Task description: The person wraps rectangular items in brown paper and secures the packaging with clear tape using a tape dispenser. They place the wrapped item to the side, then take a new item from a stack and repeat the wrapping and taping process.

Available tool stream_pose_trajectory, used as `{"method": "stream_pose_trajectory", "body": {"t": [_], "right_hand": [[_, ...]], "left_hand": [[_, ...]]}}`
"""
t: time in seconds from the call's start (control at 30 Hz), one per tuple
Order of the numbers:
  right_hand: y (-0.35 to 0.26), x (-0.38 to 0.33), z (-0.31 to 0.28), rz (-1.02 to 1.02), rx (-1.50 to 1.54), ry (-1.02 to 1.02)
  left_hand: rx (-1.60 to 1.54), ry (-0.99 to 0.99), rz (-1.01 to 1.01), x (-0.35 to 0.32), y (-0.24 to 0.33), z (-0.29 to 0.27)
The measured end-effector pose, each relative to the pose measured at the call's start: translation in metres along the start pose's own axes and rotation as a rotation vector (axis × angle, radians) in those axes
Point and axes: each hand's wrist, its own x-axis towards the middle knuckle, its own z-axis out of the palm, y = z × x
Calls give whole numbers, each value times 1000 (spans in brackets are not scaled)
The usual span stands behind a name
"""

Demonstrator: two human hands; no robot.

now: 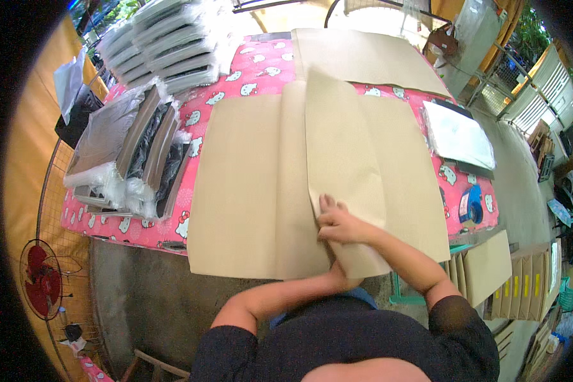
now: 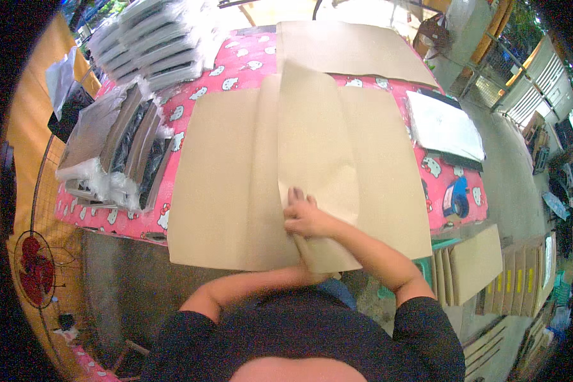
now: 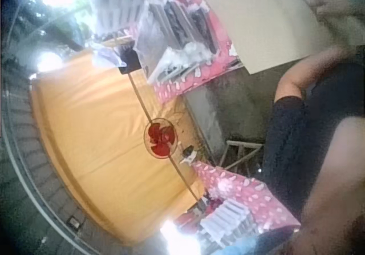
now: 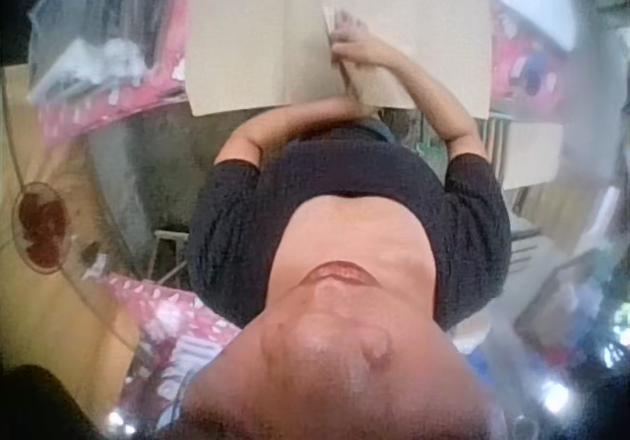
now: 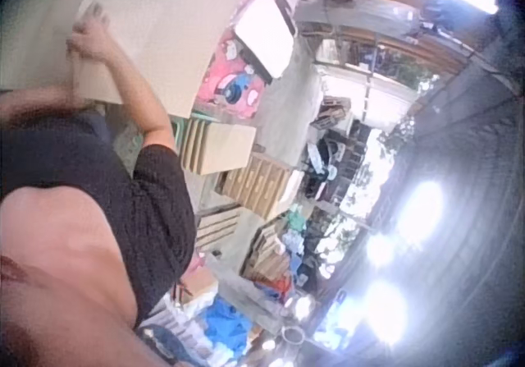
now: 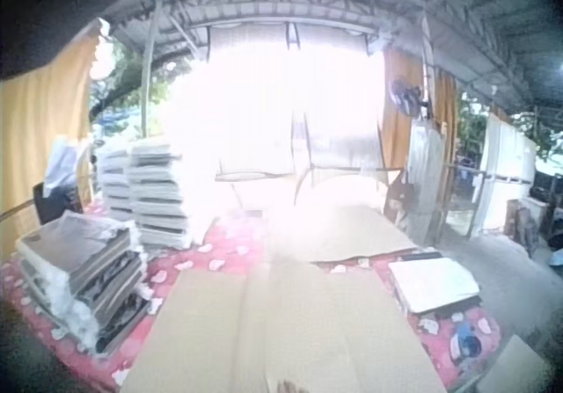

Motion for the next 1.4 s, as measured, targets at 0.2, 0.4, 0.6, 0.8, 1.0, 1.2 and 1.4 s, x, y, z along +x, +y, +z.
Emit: {"method": "stream_pose_trajectory", "body": {"t": [0.2, 0.4, 0.6, 0.8, 1.0, 1.2, 1.4], "right_hand": [[33, -19, -34, -2, 728, 22], [207, 24, -90, 463, 351, 1118], [170, 55, -103, 208, 1074, 713], [176, 83, -152, 120, 108, 374], [85, 77, -57, 60, -474, 383], [26, 83, -82, 148, -537, 156], [43, 92, -125, -200, -125, -65]], "left_hand": [[-474, -1252, -143, 66, 68, -170], [555, 476, -663, 60, -206, -239], [-549, 507, -817, 105, -154, -213], [21, 872, -812, 78, -95, -132], [833, -20, -887, 84, -55, -168], [822, 9, -429, 81, -99, -195], [920, -155, -425, 94, -78, -188]]}}
